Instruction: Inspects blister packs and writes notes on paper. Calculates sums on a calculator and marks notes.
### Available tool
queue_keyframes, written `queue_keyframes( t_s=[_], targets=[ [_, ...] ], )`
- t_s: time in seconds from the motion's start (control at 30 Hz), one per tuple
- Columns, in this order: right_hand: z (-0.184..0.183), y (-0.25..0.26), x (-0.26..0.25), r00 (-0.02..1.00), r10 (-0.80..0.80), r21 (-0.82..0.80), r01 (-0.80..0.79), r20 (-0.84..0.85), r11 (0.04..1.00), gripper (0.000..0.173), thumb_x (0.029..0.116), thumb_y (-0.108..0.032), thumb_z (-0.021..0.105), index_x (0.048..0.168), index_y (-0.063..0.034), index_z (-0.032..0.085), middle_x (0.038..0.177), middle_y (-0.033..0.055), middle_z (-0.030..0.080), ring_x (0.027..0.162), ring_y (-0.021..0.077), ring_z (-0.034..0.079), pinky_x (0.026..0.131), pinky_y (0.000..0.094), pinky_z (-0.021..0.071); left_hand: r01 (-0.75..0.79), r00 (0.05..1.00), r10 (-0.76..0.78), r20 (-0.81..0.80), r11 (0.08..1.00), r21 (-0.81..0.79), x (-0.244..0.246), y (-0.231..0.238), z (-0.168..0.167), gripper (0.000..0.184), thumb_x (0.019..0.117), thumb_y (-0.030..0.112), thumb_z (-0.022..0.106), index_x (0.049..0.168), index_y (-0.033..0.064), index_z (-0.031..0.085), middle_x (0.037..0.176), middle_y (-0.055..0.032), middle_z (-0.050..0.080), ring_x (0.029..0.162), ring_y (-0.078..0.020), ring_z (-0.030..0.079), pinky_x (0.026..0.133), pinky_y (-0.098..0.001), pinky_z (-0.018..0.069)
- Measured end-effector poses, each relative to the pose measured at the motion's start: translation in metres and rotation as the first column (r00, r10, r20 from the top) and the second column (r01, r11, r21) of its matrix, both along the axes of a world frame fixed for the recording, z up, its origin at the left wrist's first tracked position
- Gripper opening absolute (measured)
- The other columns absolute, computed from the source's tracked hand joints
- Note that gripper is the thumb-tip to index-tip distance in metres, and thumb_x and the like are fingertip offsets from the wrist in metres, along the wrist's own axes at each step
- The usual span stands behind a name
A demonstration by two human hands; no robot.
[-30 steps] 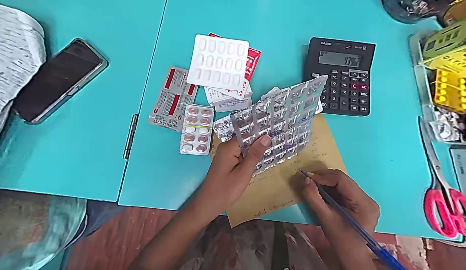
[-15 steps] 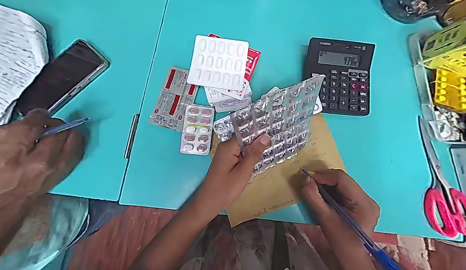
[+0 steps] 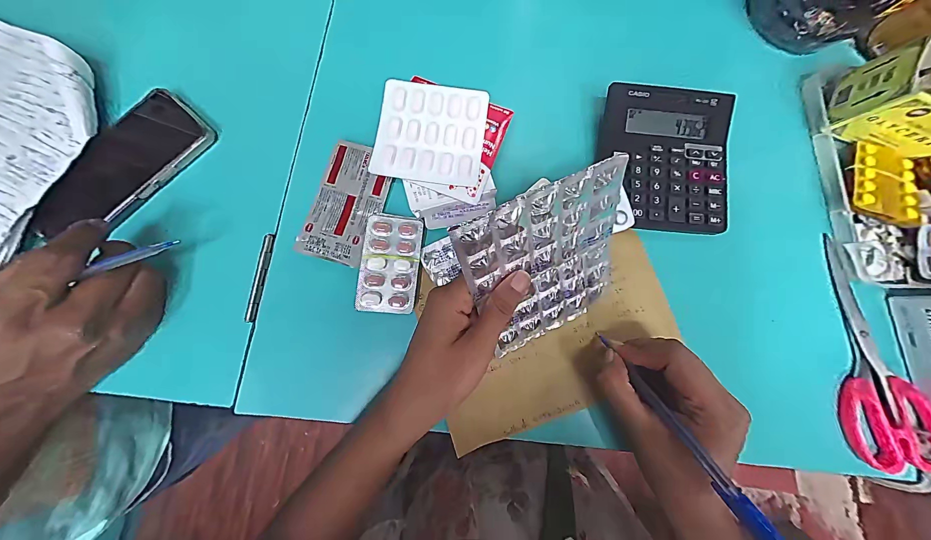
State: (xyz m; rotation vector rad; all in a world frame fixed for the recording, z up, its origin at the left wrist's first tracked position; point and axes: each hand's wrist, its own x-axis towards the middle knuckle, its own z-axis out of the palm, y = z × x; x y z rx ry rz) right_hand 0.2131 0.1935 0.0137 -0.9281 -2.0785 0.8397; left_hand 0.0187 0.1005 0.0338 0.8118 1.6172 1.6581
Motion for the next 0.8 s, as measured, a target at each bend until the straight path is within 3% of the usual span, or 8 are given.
queue_keyframes(
  t_s=[0.2, 0.47, 0.8],
  targets=[
    [0.003, 0.025, 0.016, 0.995, 0.035, -0.110, -0.045, -0.091, 0.993, 0.004, 0.0828, -0.011, 0.070, 0.085, -0.0079, 0.069, 0.079, -0.0063, 0.067, 0.066, -0.0068, 0.059, 0.058, 0.0082, 0.0500, -0.004, 1.000, 0.005, -0.010, 1.000, 0.019, -0.001, 0.001, -0.004, 0.017, 0.1069, 0.016, 0.051, 0.111, 0.0086, 0.066, 0.096, 0.0104, 0.072, 0.091, 0.0023, 0.069, 0.083, -0.0185, 0.0590],
    [0.001, 0.024, 0.014, 0.999, 0.024, -0.036, -0.025, -0.022, 0.999, 0.009, 0.0820, -0.011, 0.069, 0.081, -0.0022, 0.067, 0.074, -0.0006, 0.064, 0.063, -0.0064, 0.056, 0.057, 0.0066, 0.0463, -0.016, 1.000, 0.016, 0.011, 1.000, -0.005, -0.001, 0.000, -0.005, 0.016, 0.1069, 0.016, 0.051, 0.109, 0.0103, 0.066, 0.094, 0.0111, 0.072, 0.088, 0.0017, 0.069, 0.081, -0.0192, 0.0598],
    [0.000, 0.026, 0.014, 0.999, -0.002, -0.048, 0.000, -0.041, 0.999, 0.009, 0.0830, -0.012, 0.069, 0.082, -0.0035, 0.069, 0.075, -0.0019, 0.066, 0.064, -0.0066, 0.058, 0.058, 0.0074, 0.0486, -0.018, 1.000, 0.018, -0.003, 1.000, -0.018, -0.001, 0.001, -0.005, 0.016, 0.1068, 0.016, 0.051, 0.108, 0.0099, 0.066, 0.092, 0.0110, 0.072, 0.086, 0.0016, 0.070, 0.079, -0.0190, 0.0603]
  ],
)
